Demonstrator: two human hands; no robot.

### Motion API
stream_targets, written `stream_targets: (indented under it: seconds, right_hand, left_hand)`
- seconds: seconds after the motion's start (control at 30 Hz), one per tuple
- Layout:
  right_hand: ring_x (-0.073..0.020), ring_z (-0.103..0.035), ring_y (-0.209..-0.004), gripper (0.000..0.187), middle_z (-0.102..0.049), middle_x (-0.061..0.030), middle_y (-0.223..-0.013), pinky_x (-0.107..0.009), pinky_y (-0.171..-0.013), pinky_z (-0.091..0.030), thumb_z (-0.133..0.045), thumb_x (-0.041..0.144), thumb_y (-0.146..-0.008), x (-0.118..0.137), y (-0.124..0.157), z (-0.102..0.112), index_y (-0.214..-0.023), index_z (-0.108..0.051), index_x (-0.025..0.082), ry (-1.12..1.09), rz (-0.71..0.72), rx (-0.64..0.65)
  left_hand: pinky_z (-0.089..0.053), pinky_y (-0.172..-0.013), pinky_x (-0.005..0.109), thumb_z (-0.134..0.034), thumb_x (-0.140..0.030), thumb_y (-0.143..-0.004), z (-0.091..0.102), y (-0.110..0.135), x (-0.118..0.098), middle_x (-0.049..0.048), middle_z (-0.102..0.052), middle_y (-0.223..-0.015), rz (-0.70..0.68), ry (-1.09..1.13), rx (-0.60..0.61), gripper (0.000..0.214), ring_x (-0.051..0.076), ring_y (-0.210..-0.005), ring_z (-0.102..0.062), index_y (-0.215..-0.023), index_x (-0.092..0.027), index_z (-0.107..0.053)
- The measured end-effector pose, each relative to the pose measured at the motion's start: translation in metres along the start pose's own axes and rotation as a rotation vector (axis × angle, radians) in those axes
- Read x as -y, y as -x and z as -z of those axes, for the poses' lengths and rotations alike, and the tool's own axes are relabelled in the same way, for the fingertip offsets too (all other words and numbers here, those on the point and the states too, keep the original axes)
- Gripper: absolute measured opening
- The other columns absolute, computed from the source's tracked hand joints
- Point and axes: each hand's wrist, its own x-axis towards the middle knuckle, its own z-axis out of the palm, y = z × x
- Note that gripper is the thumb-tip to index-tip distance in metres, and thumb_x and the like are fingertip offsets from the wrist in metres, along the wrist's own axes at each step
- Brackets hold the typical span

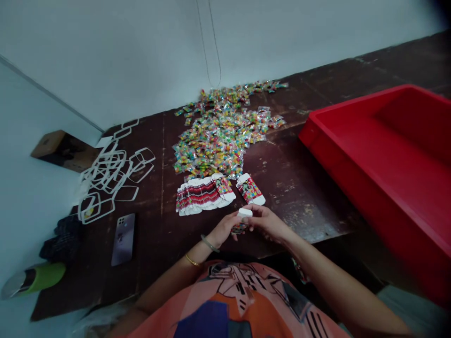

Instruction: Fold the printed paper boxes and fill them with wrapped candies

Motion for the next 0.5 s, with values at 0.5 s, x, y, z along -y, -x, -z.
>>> stream_targets:
  seconds: [0.5]
  right_hand:
    - [-0.0196,-0.060,-0.102,0.029,-0.064,-0.0092,-0.111,-0.034,-0.089,-0.047,-0.049,0.034,-0.092,0.032,0.012,0.020,-0.112,-0.067,0.023,0.732,0.542,-0.016]
  left_hand:
    - [-0.049,-0.054,0.028,-0.046,-0.045,-0.083,-0.009,-0.008,-0.013,0.0110,-0.064,-0.089,0.103,0.288,0.124,0.047,0.021,-0.076,-0.062,-0.115,-0.012,-0.054]
